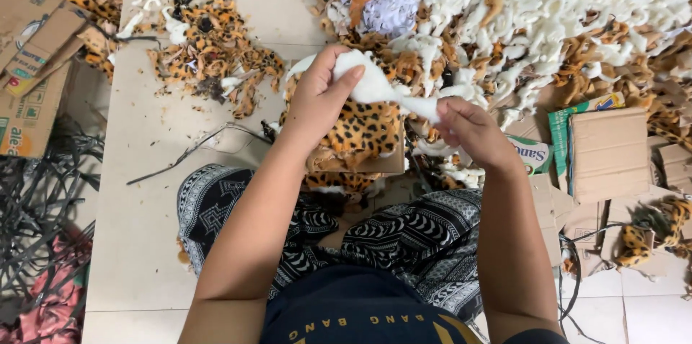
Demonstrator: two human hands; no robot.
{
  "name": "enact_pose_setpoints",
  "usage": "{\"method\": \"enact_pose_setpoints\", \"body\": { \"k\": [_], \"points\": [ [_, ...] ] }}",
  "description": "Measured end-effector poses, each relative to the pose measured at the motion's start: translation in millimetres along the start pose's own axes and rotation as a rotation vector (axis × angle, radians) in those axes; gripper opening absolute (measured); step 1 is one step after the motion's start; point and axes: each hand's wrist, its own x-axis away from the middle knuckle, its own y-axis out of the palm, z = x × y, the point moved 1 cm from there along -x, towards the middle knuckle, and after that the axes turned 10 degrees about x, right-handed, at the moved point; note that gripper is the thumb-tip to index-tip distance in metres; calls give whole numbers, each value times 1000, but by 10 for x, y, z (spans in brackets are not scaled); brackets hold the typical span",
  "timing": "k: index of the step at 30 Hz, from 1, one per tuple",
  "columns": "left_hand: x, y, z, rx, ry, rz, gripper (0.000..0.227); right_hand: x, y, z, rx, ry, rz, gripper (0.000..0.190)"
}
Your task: Stuffing leopard-print fabric with foam and tying it with a cord
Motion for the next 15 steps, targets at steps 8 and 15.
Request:
{"method": "enact_pose_setpoints", "body": {
  "k": [8, 15],
  "points": [
    [155, 400, 114, -149, -199, -232, 22, -239, 100, -187, -179, 28, 369, 21],
    [8, 676, -79, -594, -225, -461, 38, -713, -20, -180, 165, 26, 522, 32]
  ]
}}
